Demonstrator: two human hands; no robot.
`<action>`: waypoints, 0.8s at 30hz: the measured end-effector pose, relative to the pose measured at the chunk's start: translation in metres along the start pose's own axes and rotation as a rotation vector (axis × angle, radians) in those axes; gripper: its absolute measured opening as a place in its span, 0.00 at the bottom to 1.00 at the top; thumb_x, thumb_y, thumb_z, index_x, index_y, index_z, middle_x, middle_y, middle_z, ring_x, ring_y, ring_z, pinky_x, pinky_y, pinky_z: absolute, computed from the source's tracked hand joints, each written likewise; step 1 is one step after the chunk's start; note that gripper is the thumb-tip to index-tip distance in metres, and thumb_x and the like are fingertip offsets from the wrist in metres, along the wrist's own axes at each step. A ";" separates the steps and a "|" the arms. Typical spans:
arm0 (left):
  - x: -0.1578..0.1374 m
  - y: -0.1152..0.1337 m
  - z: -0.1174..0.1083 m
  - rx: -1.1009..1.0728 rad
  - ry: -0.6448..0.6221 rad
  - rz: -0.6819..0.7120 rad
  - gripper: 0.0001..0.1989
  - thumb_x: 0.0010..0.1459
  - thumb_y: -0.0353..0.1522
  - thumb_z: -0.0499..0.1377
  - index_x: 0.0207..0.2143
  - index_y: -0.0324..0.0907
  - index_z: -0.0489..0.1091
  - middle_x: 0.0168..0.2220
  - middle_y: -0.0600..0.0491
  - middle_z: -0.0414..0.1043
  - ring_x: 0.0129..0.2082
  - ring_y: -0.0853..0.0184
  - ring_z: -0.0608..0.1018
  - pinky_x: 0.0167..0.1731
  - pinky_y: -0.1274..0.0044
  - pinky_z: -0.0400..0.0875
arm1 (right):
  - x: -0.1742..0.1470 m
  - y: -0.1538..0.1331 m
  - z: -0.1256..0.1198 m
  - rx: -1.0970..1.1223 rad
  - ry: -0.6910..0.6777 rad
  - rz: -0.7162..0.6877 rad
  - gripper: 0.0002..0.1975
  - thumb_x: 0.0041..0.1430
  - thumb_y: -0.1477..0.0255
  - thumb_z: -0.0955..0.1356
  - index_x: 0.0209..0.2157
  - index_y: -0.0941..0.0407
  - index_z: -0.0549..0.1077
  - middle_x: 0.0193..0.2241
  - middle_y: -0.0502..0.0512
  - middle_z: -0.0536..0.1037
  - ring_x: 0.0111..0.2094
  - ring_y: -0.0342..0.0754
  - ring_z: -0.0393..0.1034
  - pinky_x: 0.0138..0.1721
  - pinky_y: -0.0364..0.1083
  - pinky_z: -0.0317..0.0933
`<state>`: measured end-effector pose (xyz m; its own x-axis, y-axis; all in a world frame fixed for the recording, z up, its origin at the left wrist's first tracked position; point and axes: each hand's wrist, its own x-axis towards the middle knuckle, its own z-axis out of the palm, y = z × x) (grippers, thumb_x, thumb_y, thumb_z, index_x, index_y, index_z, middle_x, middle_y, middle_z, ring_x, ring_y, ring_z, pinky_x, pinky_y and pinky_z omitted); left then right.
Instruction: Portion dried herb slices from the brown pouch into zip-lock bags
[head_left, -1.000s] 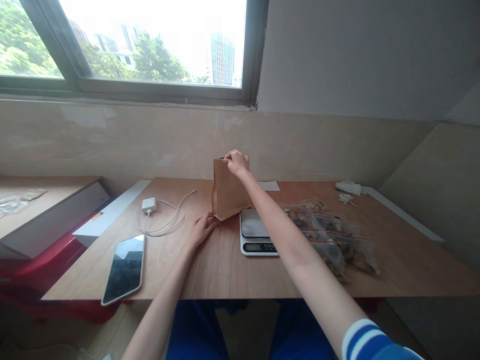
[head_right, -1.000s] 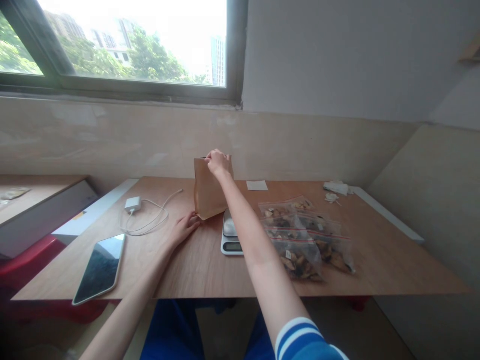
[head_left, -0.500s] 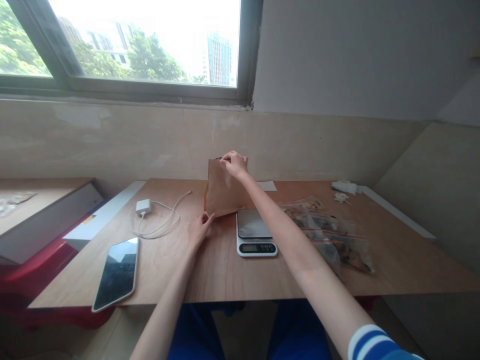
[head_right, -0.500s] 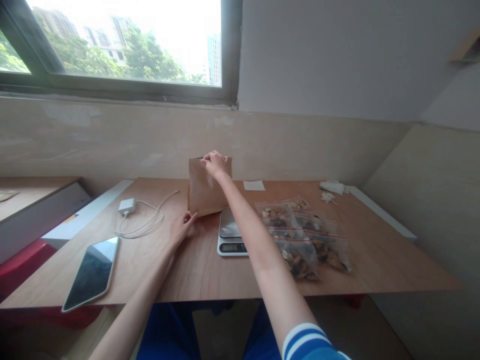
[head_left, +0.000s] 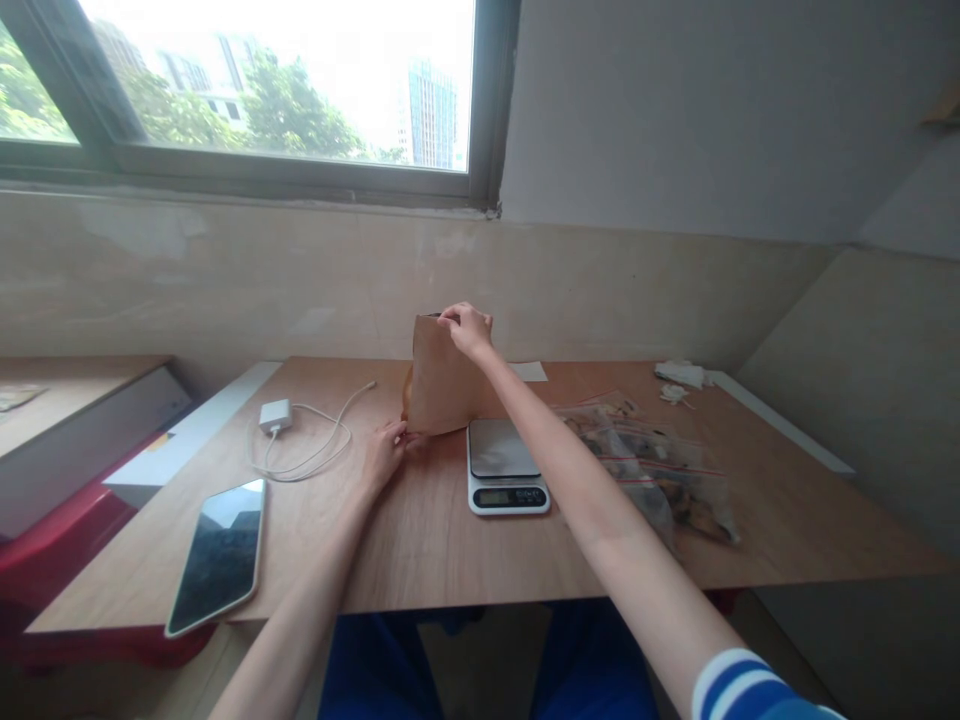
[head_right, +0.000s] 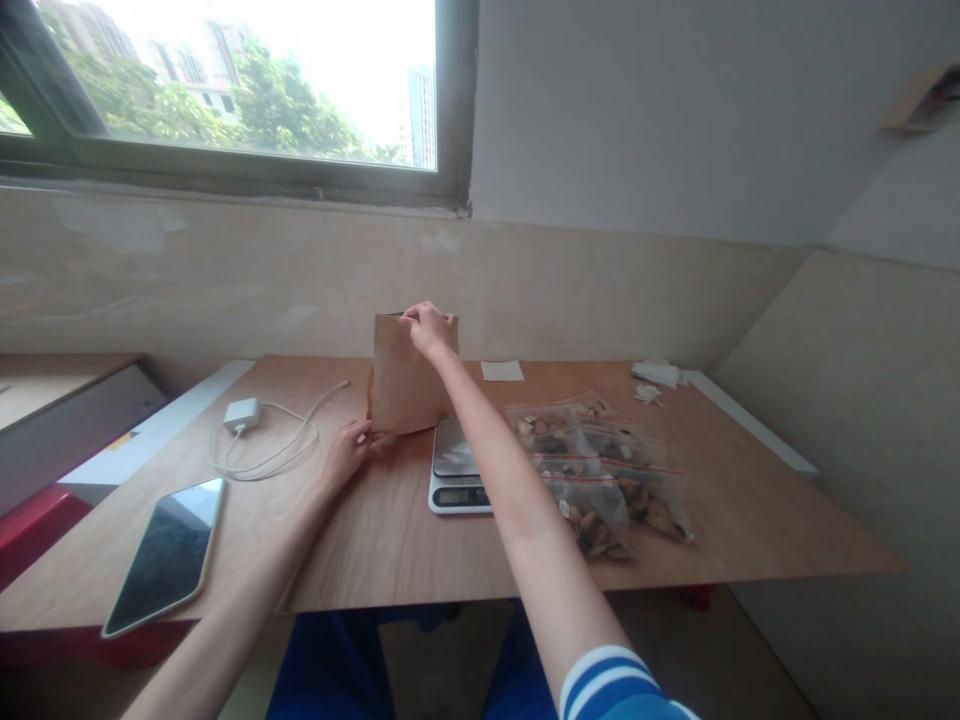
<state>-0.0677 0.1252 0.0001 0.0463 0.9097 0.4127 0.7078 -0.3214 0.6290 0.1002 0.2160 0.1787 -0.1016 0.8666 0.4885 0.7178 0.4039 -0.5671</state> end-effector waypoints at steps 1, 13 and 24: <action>0.000 -0.001 -0.001 0.042 -0.004 0.029 0.08 0.52 0.33 0.54 0.21 0.42 0.67 0.25 0.52 0.70 0.30 0.65 0.71 0.33 0.75 0.62 | 0.000 0.000 0.000 0.001 -0.003 -0.001 0.06 0.58 0.71 0.65 0.29 0.53 0.73 0.41 0.48 0.75 0.43 0.44 0.67 0.47 0.48 0.47; -0.027 -0.002 -0.007 0.293 -0.036 -0.144 0.15 0.54 0.44 0.52 0.26 0.43 0.68 0.33 0.49 0.70 0.37 0.60 0.73 0.38 0.71 0.64 | -0.035 -0.018 0.005 -0.071 -0.049 -0.209 0.06 0.59 0.71 0.63 0.37 0.54 0.71 0.45 0.53 0.74 0.49 0.49 0.62 0.50 0.50 0.45; -0.044 -0.005 -0.013 0.086 0.054 -0.179 0.14 0.53 0.42 0.51 0.31 0.40 0.65 0.32 0.47 0.70 0.35 0.60 0.73 0.37 0.69 0.67 | -0.155 0.066 -0.079 -0.102 -0.140 -0.137 0.16 0.59 0.69 0.60 0.48 0.55 0.66 0.51 0.59 0.67 0.54 0.48 0.57 0.55 0.49 0.49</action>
<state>-0.0821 0.0833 -0.0124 -0.1219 0.9342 0.3354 0.7593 -0.1298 0.6376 0.2184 0.0853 0.1181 -0.2926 0.8407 0.4556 0.7560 0.4951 -0.4282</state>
